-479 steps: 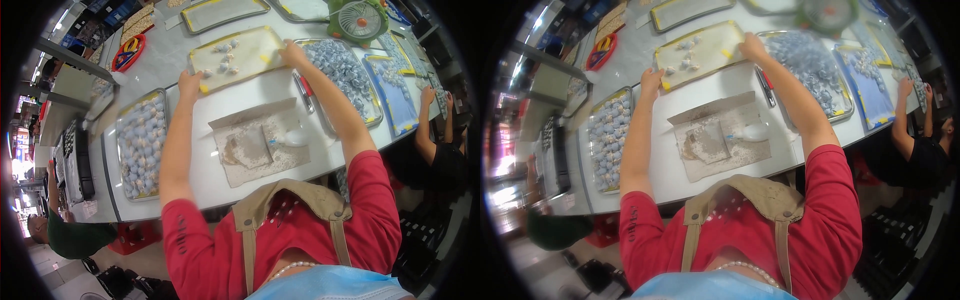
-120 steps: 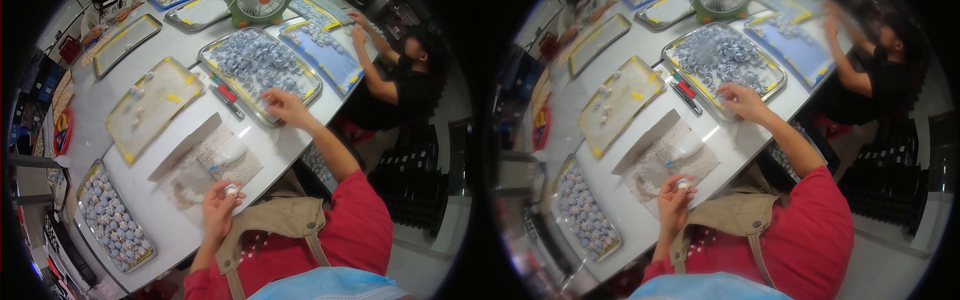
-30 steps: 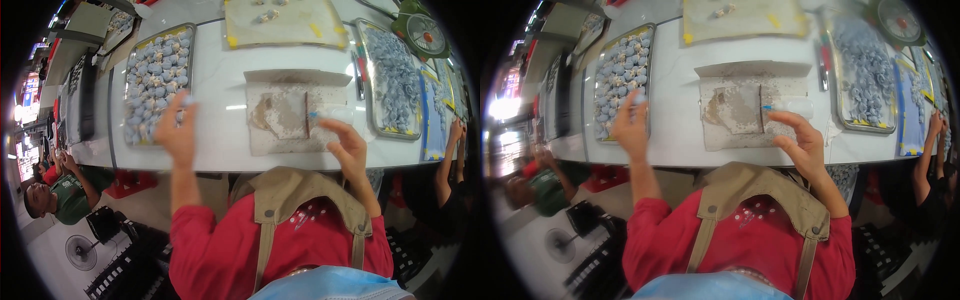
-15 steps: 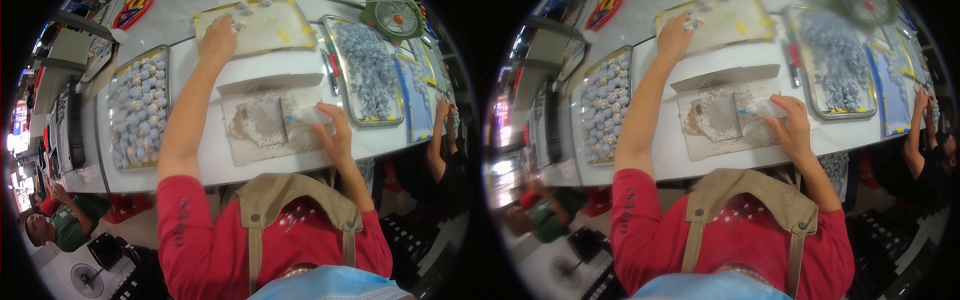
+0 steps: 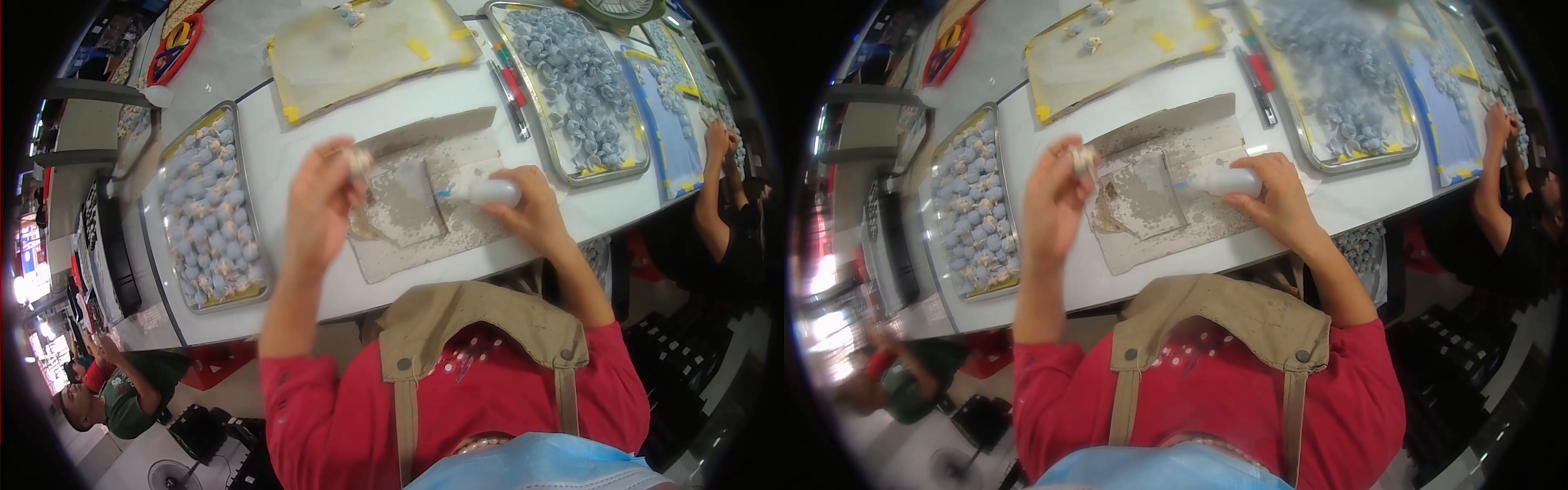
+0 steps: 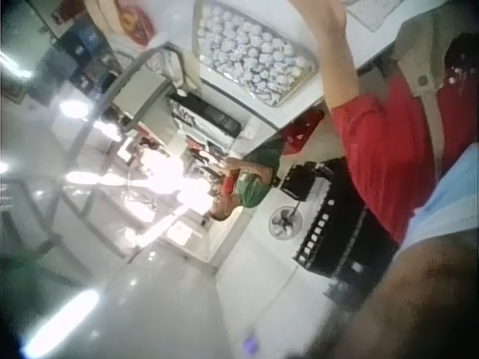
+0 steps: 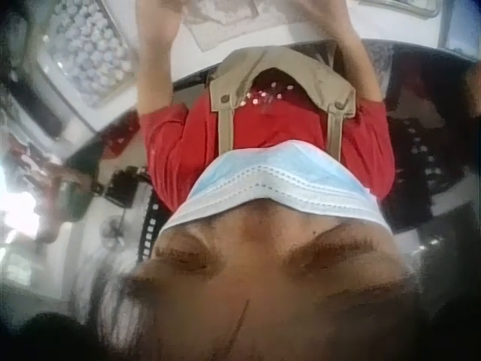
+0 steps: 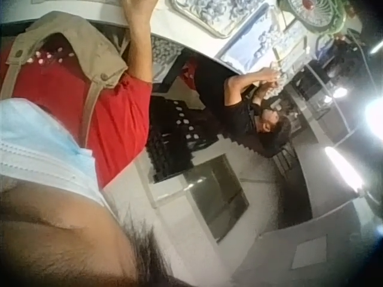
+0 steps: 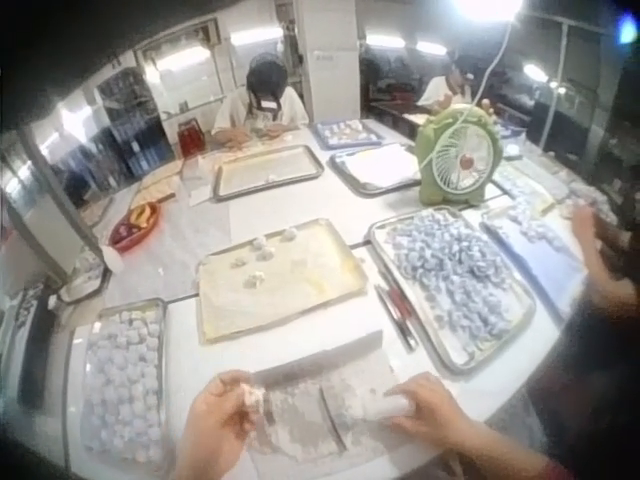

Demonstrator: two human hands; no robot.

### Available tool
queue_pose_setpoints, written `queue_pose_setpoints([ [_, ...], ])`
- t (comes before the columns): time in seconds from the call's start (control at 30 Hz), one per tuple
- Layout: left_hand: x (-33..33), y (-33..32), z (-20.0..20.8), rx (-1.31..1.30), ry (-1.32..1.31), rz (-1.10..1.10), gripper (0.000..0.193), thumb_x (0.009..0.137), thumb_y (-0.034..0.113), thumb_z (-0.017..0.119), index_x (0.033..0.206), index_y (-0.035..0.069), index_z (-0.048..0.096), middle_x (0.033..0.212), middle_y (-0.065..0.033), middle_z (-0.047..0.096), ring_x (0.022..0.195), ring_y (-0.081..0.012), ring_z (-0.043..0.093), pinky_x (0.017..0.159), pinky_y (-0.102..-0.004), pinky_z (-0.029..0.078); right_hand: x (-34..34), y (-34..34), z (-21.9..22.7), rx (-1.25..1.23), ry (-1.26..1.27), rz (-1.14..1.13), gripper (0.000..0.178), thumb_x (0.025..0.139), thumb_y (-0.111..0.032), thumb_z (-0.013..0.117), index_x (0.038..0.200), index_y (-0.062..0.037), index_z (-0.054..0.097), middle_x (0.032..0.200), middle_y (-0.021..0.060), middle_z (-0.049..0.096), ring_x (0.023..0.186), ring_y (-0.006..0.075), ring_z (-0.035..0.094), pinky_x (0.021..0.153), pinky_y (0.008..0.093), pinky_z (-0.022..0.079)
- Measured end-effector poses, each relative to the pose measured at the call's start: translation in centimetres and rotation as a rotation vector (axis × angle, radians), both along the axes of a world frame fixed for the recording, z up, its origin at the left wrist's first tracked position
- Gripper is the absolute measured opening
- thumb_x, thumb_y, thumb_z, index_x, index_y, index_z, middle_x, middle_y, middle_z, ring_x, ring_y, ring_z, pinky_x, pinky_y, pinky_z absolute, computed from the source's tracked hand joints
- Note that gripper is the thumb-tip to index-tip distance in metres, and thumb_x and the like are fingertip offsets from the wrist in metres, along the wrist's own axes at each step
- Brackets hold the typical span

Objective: The person applies glue to small figurine parts using a squeeze bottle, attaches pieces together by hand, and rearranges trays on the table.

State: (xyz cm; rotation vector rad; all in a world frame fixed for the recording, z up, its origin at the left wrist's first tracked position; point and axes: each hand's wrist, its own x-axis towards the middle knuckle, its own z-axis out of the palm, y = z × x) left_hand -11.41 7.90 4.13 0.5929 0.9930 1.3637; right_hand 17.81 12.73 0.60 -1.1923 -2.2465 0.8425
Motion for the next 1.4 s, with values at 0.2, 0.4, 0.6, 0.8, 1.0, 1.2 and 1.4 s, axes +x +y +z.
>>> queue_pose_setpoints([
  [0.2,6.6,-6.2,-1.1,-0.267,-0.278,-0.101,0.027,0.091,0.014,0.050,0.117,0.005,0.047,0.106,-0.0147,0.059,0.074,-0.0126,0.057,0.063,-0.0219,0.047,-0.2,-1.7,1.0,-0.507,0.425,-0.139,0.028,0.081,-0.016,0.066,0.103,-0.0038,0.053,0.090,0.0023,0.056,0.085,0.0090,0.050,0.076,0.0228,0.040],
  [0.4,8.4,-6.9,-2.7,-0.119,-0.111,-0.155,0.034,0.087,0.005,0.055,0.120,0.004,0.045,0.111,-0.0107,0.056,0.094,-0.0136,0.055,0.077,-0.0243,0.045,0.0,-3.3,2.2,-0.456,0.674,-0.148,0.023,0.085,-0.017,0.060,0.100,-0.0035,0.050,0.092,0.0001,0.051,0.082,0.0070,0.047,0.072,0.0209,0.038],
  [0.6,9.1,-7.5,-3.0,-0.039,-0.020,-0.097,0.046,0.082,-0.002,0.060,0.125,0.004,0.043,0.105,-0.0066,0.055,0.096,-0.0116,0.052,0.082,-0.0241,0.043,1.0,-3.6,2.9,-0.163,0.540,-0.054,0.026,0.075,-0.018,0.069,0.091,-0.0038,0.055,0.090,0.0041,0.052,0.082,0.0136,0.046,0.073,0.0249,0.038],
  [0.8,9.5,-7.7,-3.1,-0.025,0.154,-0.059,0.037,0.081,-0.003,0.061,0.116,0.000,0.049,0.107,-0.0078,0.053,0.096,-0.0117,0.053,0.079,-0.0255,0.046,0.9,-3.7,4.1,0.073,0.363,-0.016,0.030,0.063,-0.018,0.077,0.083,-0.0032,0.059,0.075,0.0043,0.053,0.081,0.0201,0.043,0.070,0.0286,0.038],
  [1.0,9.5,-7.8,-2.7,-0.105,0.115,-0.064,0.034,0.078,-0.004,0.064,0.111,0.000,0.056,0.105,-0.0058,0.051,0.086,-0.0094,0.053,0.071,-0.0217,0.048,0.6,-3.9,5.1,0.149,0.287,-0.022,0.033,0.056,-0.019,0.082,0.078,-0.0033,0.062,0.072,0.0034,0.054,0.076,0.0210,0.042,0.067,0.0295,0.037],
  [1.2,9.3,-7.7,-2.9,-0.010,0.258,-0.052,0.034,0.075,-0.003,0.067,0.108,-0.001,0.057,0.103,-0.0059,0.050,0.079,-0.0080,0.050,0.065,-0.0202,0.048,0.1,-4.0,5.7,0.182,0.237,-0.017,0.034,0.054,-0.019,0.083,0.076,-0.0034,0.063,0.068,0.0026,0.053,0.074,0.0213,0.042,0.066,0.0301,0.037],
  [1.4,9.3,-7.7,-2.7,-0.026,0.227,-0.050,0.035,0.075,-0.004,0.067,0.108,-0.001,0.057,0.103,-0.0059,0.050,0.078,-0.0078,0.050,0.065,-0.0200,0.048,-0.3,-4.0,6.1,0.190,0.220,-0.017,0.034,0.053,-0.020,0.083,0.075,-0.0039,0.063,0.067,0.0017,0.056,0.072,0.0216,0.042,0.067,0.0301,0.037],
])
